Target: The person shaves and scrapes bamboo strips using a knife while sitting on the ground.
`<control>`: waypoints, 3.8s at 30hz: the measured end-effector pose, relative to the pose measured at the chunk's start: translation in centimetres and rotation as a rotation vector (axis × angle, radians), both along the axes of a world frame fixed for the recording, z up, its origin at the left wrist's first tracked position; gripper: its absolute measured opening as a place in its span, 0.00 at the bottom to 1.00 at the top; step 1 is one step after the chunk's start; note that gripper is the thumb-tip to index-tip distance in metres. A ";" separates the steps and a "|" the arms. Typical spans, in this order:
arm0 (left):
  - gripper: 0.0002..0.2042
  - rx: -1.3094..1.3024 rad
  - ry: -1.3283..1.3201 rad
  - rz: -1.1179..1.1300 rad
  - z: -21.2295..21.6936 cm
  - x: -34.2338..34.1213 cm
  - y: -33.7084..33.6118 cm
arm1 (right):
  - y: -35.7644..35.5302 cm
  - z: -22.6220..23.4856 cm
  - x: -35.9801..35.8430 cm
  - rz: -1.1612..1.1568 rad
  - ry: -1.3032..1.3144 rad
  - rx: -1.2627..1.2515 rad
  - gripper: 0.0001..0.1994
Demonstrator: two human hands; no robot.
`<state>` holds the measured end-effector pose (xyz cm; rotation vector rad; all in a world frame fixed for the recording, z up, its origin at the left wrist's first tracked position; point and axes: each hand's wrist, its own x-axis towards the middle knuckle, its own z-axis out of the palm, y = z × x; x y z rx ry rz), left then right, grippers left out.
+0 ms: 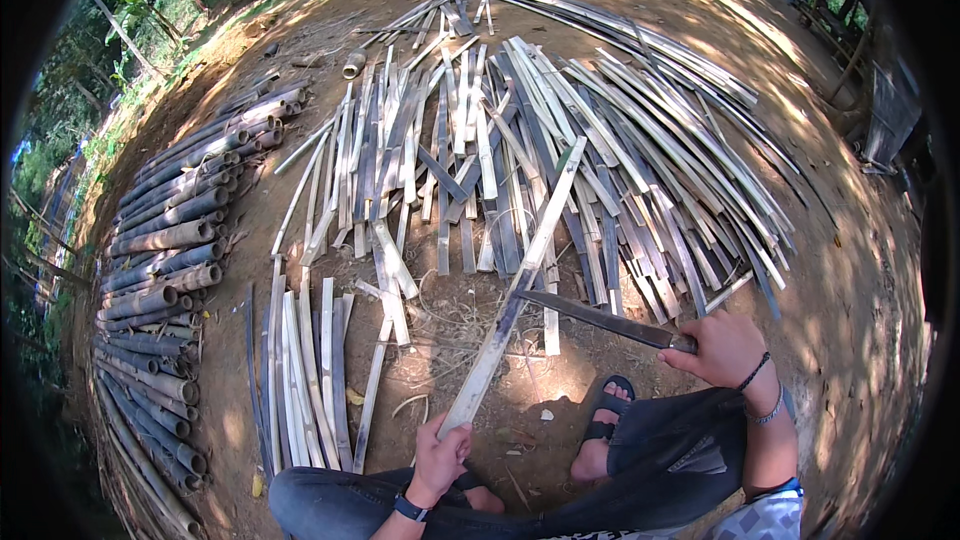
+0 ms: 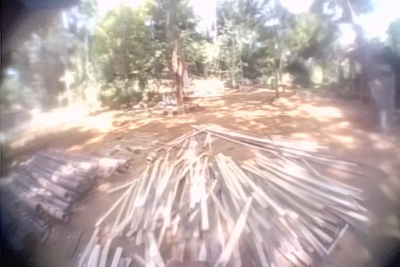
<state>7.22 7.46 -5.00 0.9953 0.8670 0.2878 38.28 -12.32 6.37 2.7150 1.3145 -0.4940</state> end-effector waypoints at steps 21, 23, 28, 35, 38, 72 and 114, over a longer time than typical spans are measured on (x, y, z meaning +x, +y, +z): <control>0.05 -0.001 0.020 0.010 0.2 -0.1 0.1 | -0.6 1.1 0.1 0.083 0.105 -0.019 0.27; 0.05 0.004 0.018 -0.010 0.3 0.0 0.0 | -0.4 0.7 0.2 0.039 0.054 -0.019 0.27; 0.05 0.008 0.005 -0.003 0.0 -0.2 0.0 | -1.0 1.4 0.2 0.080 0.094 -0.049 0.27; 0.05 0.028 -0.001 -0.031 0.3 0.1 -0.1 | -0.3 0.4 0.5 -0.034 -0.001 -0.053 0.26; 0.06 0.031 -0.013 -0.019 0.5 -0.2 0.2 | -0.4 0.1 0.7 -0.013 0.001 -0.098 0.26; 0.05 0.017 -0.011 0.005 0.6 -0.1 0.0 | -0.7 2.0 0.6 0.087 0.104 -0.031 0.27; 0.06 0.036 0.031 -0.005 0.1 -0.4 -0.1 | -0.3 -0.8 1.1 0.022 0.133 0.014 0.27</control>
